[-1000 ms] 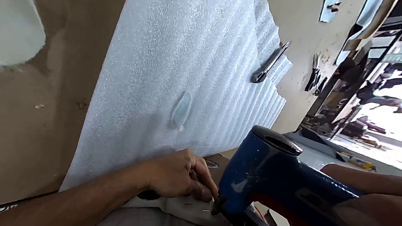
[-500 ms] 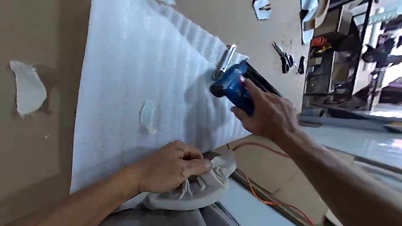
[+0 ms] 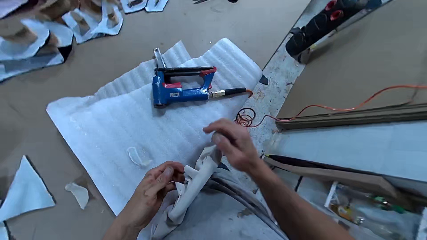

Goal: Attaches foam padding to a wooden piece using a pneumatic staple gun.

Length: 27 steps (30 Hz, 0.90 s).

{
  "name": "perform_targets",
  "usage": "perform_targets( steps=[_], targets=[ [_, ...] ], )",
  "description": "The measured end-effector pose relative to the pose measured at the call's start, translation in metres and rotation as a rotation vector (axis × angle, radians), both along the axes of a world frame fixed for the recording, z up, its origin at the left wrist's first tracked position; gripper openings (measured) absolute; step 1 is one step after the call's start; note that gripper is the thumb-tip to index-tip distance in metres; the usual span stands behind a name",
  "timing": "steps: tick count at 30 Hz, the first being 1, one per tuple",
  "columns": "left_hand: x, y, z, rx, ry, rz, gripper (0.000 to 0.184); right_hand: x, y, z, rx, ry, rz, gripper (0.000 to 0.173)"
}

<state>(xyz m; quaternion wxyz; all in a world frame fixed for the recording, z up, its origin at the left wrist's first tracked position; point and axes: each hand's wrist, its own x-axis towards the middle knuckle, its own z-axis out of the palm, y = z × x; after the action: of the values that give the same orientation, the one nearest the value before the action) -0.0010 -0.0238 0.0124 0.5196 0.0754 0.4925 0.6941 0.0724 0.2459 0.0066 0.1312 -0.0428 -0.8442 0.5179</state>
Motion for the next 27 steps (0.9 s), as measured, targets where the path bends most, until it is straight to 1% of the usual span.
perform_targets(
  steps=[1,2,3,4,7,10,12,14,15,17,19,21,22,24,26,27],
  targets=[
    [-0.002,0.001,0.002,-0.031,0.100,-0.062,0.041,0.007,-0.011,-0.013,0.034,0.055,-0.085,0.035],
    [-0.001,0.003,0.004,-0.072,0.191,-0.089,0.040,0.008,-0.021,-0.023,0.083,0.103,-0.183,0.034],
    [0.001,0.005,0.005,-0.112,0.251,-0.079,0.034,0.006,-0.028,-0.029,0.116,0.136,-0.262,0.035],
    [0.001,0.008,0.007,-0.135,0.260,-0.053,0.031,0.002,-0.031,-0.030,0.141,0.151,-0.311,0.038],
    [-0.003,0.012,0.014,-0.121,0.076,-0.030,0.030,-0.008,-0.033,-0.026,0.191,0.121,-0.331,0.043],
    [-0.007,0.013,0.012,-0.043,-0.064,-0.041,0.029,-0.011,-0.035,-0.023,0.234,0.095,-0.315,0.044],
    [-0.009,0.015,0.008,-0.003,-0.079,-0.027,0.032,-0.013,-0.037,-0.021,0.249,0.098,-0.305,0.044],
    [-0.012,0.017,0.002,0.033,0.005,-0.028,0.039,-0.016,-0.037,-0.021,0.255,0.088,-0.297,0.045],
    [-0.013,0.019,-0.002,0.050,0.055,-0.008,0.038,-0.017,-0.037,-0.022,0.258,0.088,-0.295,0.045],
    [-0.007,0.024,-0.009,0.063,0.176,0.108,0.024,-0.019,-0.039,-0.023,0.259,0.107,-0.321,0.045],
    [0.000,0.028,-0.017,0.085,0.245,0.224,0.024,-0.011,-0.039,-0.023,0.233,0.192,-0.397,0.039],
    [0.005,0.030,-0.018,0.112,0.231,0.291,0.024,0.008,-0.039,-0.025,0.250,0.287,-0.465,0.039],
    [0.006,0.031,-0.018,0.132,0.209,0.301,0.024,0.020,-0.042,-0.030,0.309,0.309,-0.481,0.044],
    [0.007,0.033,-0.018,0.159,0.173,0.302,0.024,0.041,-0.064,-0.049,0.446,0.298,-0.444,0.060],
    [0.007,0.035,-0.019,0.155,0.160,0.301,0.022,0.044,-0.092,-0.068,0.524,0.263,-0.402,0.080],
    [0.007,0.035,-0.020,0.150,0.155,0.307,0.022,0.040,-0.103,-0.074,0.523,0.247,-0.409,0.086]
  ],
)
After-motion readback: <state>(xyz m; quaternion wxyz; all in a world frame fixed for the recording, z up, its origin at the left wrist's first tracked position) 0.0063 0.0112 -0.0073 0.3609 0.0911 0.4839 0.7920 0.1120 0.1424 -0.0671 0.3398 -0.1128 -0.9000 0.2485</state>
